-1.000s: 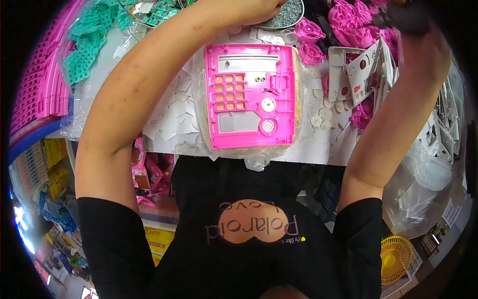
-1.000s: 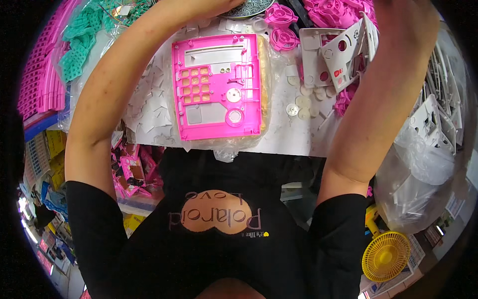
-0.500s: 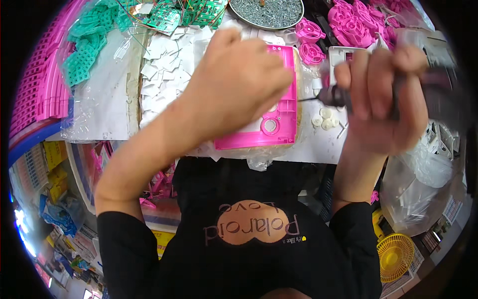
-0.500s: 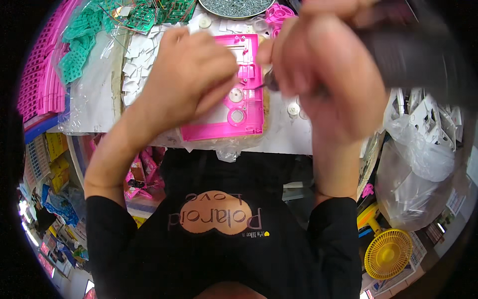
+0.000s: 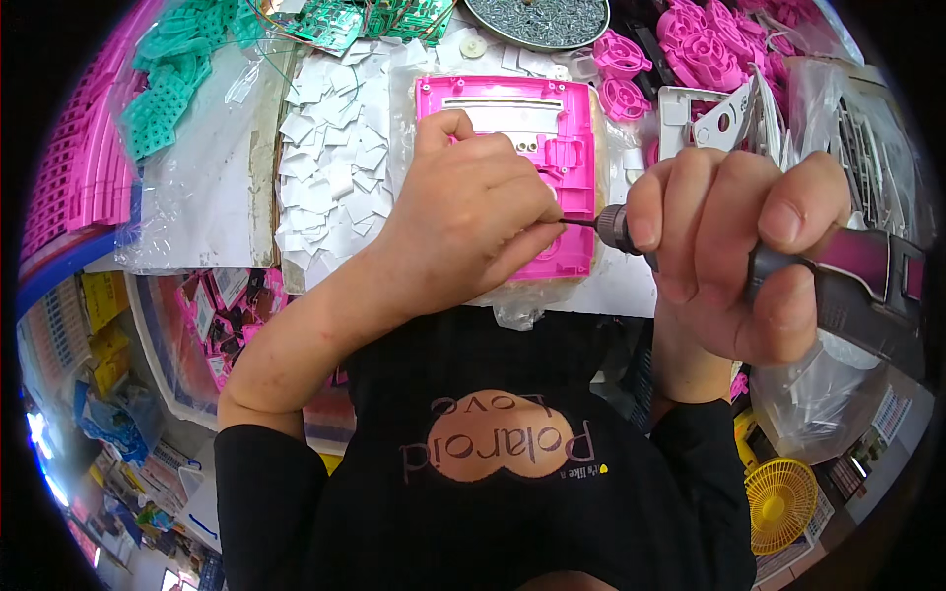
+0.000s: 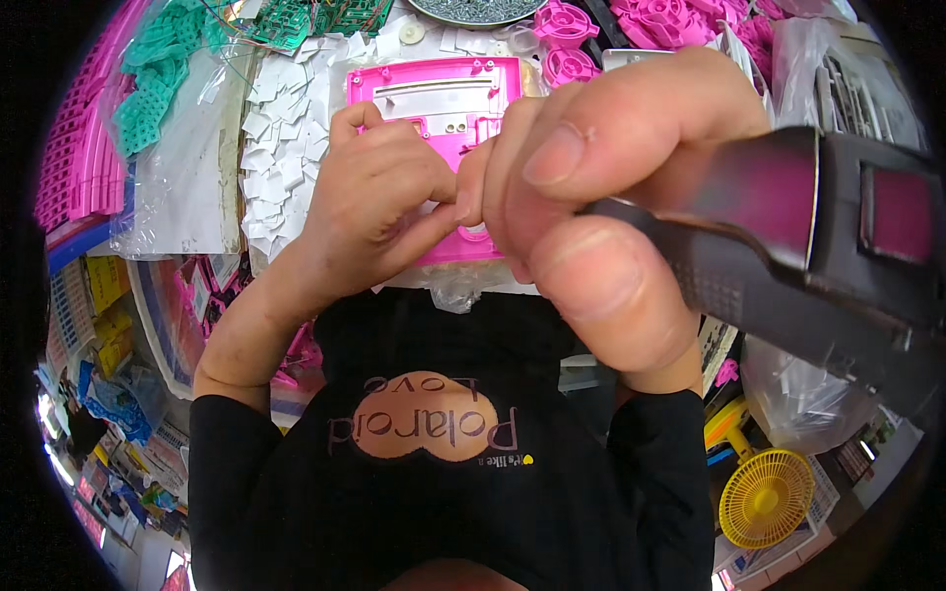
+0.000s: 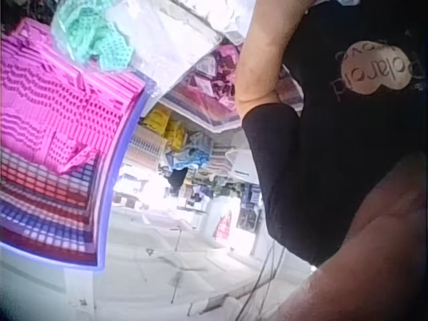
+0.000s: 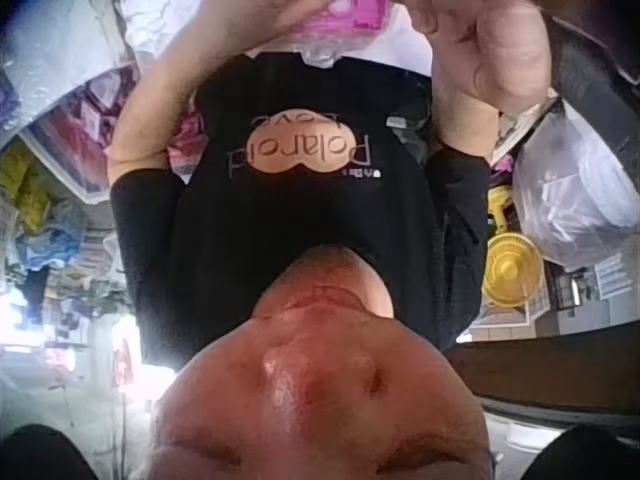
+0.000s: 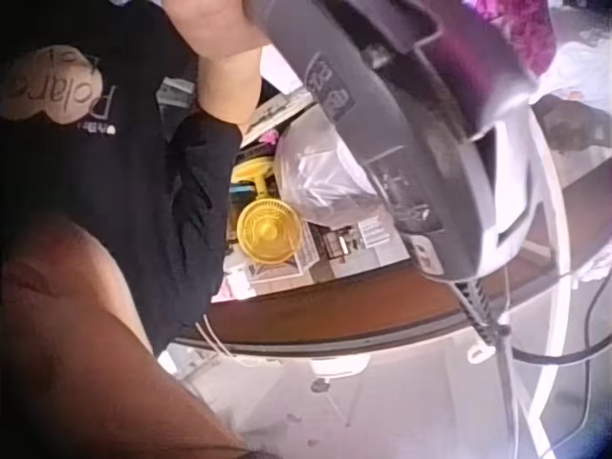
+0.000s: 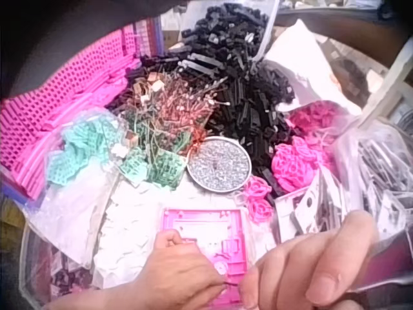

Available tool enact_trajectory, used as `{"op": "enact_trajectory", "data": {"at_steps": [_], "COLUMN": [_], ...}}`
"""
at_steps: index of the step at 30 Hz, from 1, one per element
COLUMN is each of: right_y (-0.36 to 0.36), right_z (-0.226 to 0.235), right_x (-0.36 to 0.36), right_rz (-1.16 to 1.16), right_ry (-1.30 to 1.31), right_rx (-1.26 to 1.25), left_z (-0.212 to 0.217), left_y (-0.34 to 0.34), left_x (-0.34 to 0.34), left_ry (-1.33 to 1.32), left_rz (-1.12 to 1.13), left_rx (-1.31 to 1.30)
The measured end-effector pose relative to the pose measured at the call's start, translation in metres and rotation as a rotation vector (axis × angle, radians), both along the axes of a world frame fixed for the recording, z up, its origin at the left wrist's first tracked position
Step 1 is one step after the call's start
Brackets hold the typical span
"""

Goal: Assemble internal electronic components and outer casing of a toy calculator using an electric screwdriver.

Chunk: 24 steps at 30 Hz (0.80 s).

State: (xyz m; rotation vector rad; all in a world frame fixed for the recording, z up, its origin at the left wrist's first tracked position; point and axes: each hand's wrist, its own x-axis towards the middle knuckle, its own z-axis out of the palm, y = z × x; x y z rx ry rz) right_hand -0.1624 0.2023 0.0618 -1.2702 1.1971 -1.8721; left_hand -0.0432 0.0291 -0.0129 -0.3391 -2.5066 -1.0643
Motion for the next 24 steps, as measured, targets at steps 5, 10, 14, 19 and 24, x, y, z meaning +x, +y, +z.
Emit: {"op": "enact_trajectory", "data": {"at_steps": [5, 10, 14, 19, 24], "right_y": [0.003, -0.001, -0.003, -0.009, -0.016], "right_z": [0.001, 0.000, -0.007, -0.035, -0.045], "right_x": [-0.008, -0.005, 0.003, 0.009, 0.008], "right_rz": [-0.007, -0.009, -0.069, -0.229, -0.249], "right_ry": [-0.007, 0.008, 0.008, -0.030, 0.094], "right_rx": [-0.057, -0.036, 0.004, 0.002, 0.112], "left_z": [-0.007, -0.009, -0.005, -0.002, -0.011], "left_y": [0.002, 0.003, 0.004, -0.001, -0.001], "left_x": [-0.004, -0.005, 0.000, -0.002, 0.000], "left_ry": [0.062, 0.082, 0.019, -0.083, -0.060], "left_rz": [0.037, 0.051, 0.090, 0.056, 0.080], "left_rx": [-0.020, -0.021, -0.200, -0.169, -0.251]}}
